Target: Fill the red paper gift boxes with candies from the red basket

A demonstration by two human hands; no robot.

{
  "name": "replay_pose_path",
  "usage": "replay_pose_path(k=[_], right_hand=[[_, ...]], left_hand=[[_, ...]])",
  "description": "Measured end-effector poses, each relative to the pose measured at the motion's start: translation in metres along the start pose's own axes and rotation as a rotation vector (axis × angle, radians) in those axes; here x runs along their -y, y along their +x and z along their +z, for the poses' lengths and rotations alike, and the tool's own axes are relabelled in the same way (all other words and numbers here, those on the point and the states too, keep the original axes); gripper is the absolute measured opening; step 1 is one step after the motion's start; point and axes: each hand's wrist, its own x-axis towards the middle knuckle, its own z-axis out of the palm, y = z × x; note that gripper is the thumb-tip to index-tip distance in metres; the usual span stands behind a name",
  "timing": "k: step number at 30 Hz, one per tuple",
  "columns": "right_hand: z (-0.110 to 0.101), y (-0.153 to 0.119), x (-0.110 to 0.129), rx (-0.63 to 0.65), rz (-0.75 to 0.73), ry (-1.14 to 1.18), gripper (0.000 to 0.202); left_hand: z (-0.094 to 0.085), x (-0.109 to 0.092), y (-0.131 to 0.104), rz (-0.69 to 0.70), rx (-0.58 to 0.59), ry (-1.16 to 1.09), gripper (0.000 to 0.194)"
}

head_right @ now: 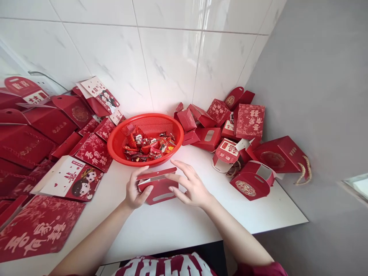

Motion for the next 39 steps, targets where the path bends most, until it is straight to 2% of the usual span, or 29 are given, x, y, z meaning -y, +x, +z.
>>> replay_pose_path(k=[4,7,10,12,14,16,20,25,27,30,33,36,39], right_hand=[[-0.005,0.026,-0.005,0.039,-0.053,0.002,0.039],[-0.012,0.043,-0.003,0.125,-0.023,0.037,0.036],[-0.021,0.059,0.004,0.247,0.173,0.128,0.033],[-0.025,0.068,0.008,0.285,0.33,0.22,0.03],[-0.027,0.073,0.011,0.304,0.408,0.262,0.027],[-0.028,0.075,0.011,0.335,0.383,0.238,0.025],[-0.032,0.078,0.009,0.418,0.241,0.158,0.023],[-0.037,0.086,0.019,0.549,0.136,-0.11,0.03],[-0.035,0.09,0.025,0.578,0.117,-0.235,0.034],[-0.03,0.094,0.031,0.582,0.119,-0.332,0.031],[-0.023,0.095,0.033,0.56,0.164,-0.352,0.027],[-0.018,0.091,0.035,0.516,0.24,-0.287,0.024],[-0.016,0.088,0.038,0.485,0.325,-0.154,0.009]], left_hand=[[0.003,0.011,-0.003,0.137,-0.067,0.136,0.072],[0.002,0.02,-0.004,0.238,-0.115,0.221,0.081],[-0.001,0.021,-0.004,0.285,-0.107,0.301,0.074],[-0.004,0.017,-0.002,0.268,-0.086,0.338,0.066],[-0.005,0.013,0.0,0.241,-0.074,0.359,0.061],[-0.006,0.01,0.001,0.23,-0.071,0.371,0.056],[-0.008,0.001,0.005,0.211,-0.065,0.378,0.041],[-0.015,-0.027,0.023,0.057,-0.105,0.352,0.021],[-0.019,-0.041,0.037,-0.027,-0.004,0.302,0.017],[-0.024,-0.055,0.057,-0.109,0.268,0.161,0.012],[-0.027,-0.058,0.065,-0.15,0.481,0.162,0.02],[-0.03,-0.059,0.066,-0.163,0.513,0.242,0.035],[-0.037,-0.066,0.067,-0.198,0.492,0.3,0.034]])
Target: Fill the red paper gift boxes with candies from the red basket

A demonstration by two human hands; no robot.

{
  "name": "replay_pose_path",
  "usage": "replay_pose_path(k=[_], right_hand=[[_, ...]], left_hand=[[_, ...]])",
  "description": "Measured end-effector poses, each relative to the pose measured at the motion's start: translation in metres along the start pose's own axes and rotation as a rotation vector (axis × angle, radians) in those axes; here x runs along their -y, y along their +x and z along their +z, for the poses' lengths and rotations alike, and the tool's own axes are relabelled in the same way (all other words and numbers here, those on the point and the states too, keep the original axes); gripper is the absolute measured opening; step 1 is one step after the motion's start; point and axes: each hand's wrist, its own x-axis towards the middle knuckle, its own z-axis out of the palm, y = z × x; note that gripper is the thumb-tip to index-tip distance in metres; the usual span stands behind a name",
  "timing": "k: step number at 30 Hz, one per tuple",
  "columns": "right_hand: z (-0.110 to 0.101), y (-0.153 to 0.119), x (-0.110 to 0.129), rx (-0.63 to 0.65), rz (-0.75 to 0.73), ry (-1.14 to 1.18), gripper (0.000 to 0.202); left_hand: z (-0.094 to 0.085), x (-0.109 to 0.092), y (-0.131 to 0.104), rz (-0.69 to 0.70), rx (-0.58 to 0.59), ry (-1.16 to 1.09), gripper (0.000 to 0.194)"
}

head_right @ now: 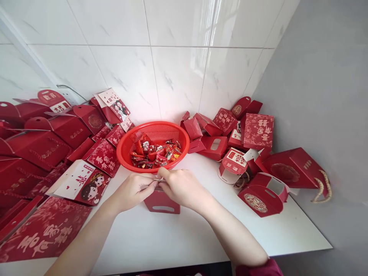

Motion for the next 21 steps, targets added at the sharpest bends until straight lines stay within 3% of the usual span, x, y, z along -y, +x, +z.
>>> replay_pose_path(k=[3,7,12,15,18,21], right_hand=[[-0.004,-0.002,-0.001,0.045,-0.006,0.074,0.027],[-0.011,-0.003,-0.013,0.069,-0.007,0.077,0.037],[-0.009,-0.004,-0.024,0.065,0.056,0.07,0.037],[-0.013,0.0,-0.024,0.063,-0.007,0.121,0.025],[-0.024,0.022,-0.026,0.026,-0.082,0.167,0.015],[-0.032,0.072,-0.032,-0.123,-0.098,0.118,0.018]], left_hand=[[-0.014,-0.002,-0.001,-0.097,0.046,0.058,0.028],[-0.034,0.009,0.002,-0.162,0.161,0.036,0.042],[-0.05,0.024,0.004,-0.026,0.262,0.069,0.046],[-0.056,0.022,0.001,0.069,0.297,0.108,0.048],[-0.061,0.017,-0.002,0.094,0.316,0.151,0.052],[-0.063,0.013,-0.003,0.082,0.307,0.173,0.046]])
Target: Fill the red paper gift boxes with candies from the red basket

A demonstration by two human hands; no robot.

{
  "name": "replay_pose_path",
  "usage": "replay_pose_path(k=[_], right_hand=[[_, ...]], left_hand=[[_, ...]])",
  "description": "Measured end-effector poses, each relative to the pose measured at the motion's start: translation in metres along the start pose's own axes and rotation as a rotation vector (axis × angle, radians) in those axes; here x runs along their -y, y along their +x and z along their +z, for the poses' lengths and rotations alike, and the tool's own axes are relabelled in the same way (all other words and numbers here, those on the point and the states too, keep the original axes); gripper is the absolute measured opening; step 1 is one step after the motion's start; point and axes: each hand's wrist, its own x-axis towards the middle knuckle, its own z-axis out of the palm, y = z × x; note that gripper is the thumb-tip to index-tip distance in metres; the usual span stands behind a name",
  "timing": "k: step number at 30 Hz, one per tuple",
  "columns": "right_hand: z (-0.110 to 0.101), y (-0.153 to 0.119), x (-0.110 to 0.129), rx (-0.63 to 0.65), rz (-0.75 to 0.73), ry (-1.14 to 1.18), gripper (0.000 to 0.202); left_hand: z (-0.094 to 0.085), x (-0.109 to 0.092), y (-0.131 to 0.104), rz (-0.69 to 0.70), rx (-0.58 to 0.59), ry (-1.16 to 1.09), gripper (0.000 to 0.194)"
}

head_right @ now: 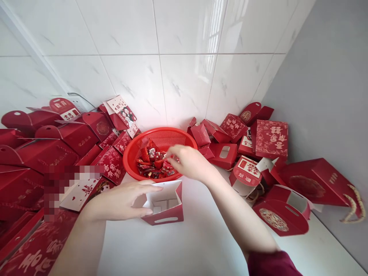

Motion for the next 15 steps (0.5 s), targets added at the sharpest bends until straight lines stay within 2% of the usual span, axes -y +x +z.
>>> replay_pose_path(k=[1,3,5,8,11,15], right_hand=[[0.003,0.022,-0.005,-0.021,-0.021,-0.034,0.019],[0.017,0.07,-0.014,0.036,-0.021,-0.056,0.027],[0.041,0.116,-0.023,0.237,0.036,0.0,0.035],[0.082,0.166,-0.033,0.349,0.096,0.039,0.036],[0.109,0.19,-0.045,0.386,0.235,0.076,0.039],[0.113,0.188,-0.065,0.34,0.437,0.108,0.036]], left_hand=[[0.0,-0.002,0.0,-0.007,0.011,-0.002,0.042],[-0.001,-0.004,0.001,-0.026,0.037,0.002,0.036],[0.0,-0.005,0.001,-0.043,0.056,0.011,0.033],[0.002,-0.003,0.001,-0.046,0.101,-0.014,0.035],[0.004,-0.001,-0.001,-0.042,0.095,-0.047,0.039],[0.003,-0.001,0.001,-0.043,0.111,-0.087,0.043]])
